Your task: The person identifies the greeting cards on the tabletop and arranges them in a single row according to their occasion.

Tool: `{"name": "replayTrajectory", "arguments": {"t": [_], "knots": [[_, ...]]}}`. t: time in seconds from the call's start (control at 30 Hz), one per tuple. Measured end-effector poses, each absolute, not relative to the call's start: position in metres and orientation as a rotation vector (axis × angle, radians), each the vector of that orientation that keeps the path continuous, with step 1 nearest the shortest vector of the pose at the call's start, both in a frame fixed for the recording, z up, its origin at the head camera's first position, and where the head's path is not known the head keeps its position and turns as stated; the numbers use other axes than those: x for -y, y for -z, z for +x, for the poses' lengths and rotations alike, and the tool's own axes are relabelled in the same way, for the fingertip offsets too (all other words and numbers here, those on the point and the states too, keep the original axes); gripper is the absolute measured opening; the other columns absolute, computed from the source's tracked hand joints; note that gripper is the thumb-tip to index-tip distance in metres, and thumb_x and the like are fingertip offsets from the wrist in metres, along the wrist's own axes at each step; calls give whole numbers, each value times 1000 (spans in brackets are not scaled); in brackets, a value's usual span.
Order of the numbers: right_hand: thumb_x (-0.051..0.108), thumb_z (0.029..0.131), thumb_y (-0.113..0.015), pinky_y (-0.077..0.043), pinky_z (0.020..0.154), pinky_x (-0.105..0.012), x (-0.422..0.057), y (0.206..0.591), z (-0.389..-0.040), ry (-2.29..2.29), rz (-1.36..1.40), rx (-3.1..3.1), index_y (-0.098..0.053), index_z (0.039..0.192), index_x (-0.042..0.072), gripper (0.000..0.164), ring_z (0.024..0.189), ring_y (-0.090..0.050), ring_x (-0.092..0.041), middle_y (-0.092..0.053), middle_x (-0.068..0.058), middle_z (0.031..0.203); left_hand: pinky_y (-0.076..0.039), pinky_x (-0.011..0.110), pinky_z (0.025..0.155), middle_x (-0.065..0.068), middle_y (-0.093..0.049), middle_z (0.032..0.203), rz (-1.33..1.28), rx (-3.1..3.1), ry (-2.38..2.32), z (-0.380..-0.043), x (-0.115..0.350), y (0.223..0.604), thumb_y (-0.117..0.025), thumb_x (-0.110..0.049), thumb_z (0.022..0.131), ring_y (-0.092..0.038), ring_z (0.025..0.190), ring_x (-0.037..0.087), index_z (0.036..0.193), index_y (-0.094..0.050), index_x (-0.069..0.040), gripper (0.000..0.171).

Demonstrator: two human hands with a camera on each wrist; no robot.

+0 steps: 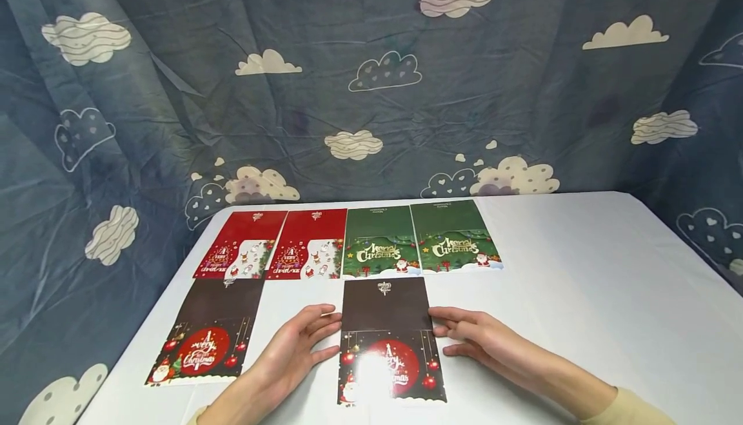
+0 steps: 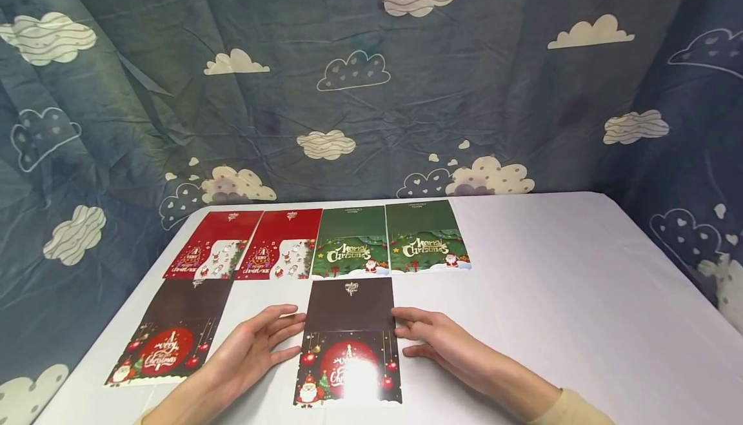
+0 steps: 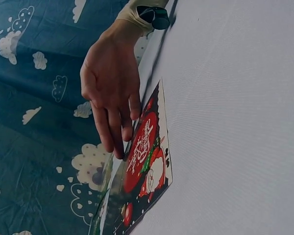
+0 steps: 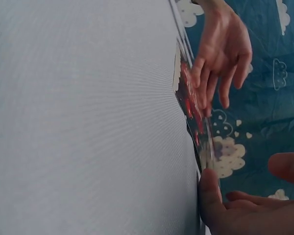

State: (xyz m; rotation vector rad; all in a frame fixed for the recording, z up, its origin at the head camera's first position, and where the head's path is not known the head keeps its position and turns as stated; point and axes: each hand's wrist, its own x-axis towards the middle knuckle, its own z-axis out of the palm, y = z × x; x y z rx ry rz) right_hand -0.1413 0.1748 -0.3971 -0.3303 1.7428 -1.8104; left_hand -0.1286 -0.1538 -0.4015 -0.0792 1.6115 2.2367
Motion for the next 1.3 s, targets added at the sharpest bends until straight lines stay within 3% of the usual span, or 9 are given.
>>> {"name": "replayTrajectory", "arguments": {"t": [0.17,0.37,0.6,0.77,0.97,1.17,1.3], "knots": [[13,99,-43,-45,97,-31,-176,397,-140,1726,-377,-1828,-23,151,-8,60,123,-47,-27,-43,-21,142,-35,54,107,28,-29,150,-56,-1591,-2230,-128,152,400,-41,-29,104,-28,140,40,141,-30,3,51],[10,100,-41,-46,98,-30,-178,401,-138,1785,-367,-1771,-23,150,-12,57,126,-44,-27,-34,-25,149,-34,55,106,29,-18,156,-6,-1586,-2183,-125,150,400,-38,-25,104,-23,140,40,150,-18,1,57],[13,102,-43,-46,99,-31,-179,404,-138,1813,-383,-1741,-24,148,-14,57,131,-42,-26,-24,-26,155,-38,52,101,27,-22,154,-58,-1586,-2221,-123,146,400,-42,-29,103,-27,137,40,144,-28,-2,51],[15,102,-44,-45,99,-27,-179,403,-137,1802,-377,-1760,-24,150,-10,57,131,-41,-27,-28,-25,153,-35,54,102,23,-20,154,-46,-1547,-2257,-122,143,396,-44,-28,103,-21,140,40,138,-35,-8,42],[17,101,-48,-42,100,-22,-179,401,-137,1799,-340,-1757,-23,152,-5,61,134,-37,-27,-28,-22,153,-31,55,105,22,-13,156,19,-1491,-2263,-120,143,389,-43,-25,102,-14,142,40,141,-32,-9,43],[19,103,-48,-43,102,-29,-176,402,-138,1822,-322,-1729,-15,154,-5,65,136,-35,-28,-13,-21,160,-34,53,102,20,-15,154,-6,-1413,-2308,-118,140,389,-42,-24,102,-19,138,37,138,-35,-12,38],[20,104,-47,-43,103,-31,-176,403,-140,1818,-335,-1714,-13,155,-4,66,137,-33,-28,-10,-20,161,-41,47,99,21,-25,148,-59,-1431,-2346,-124,138,393,-42,-19,103,-36,129,32,142,-28,-6,44]]}}
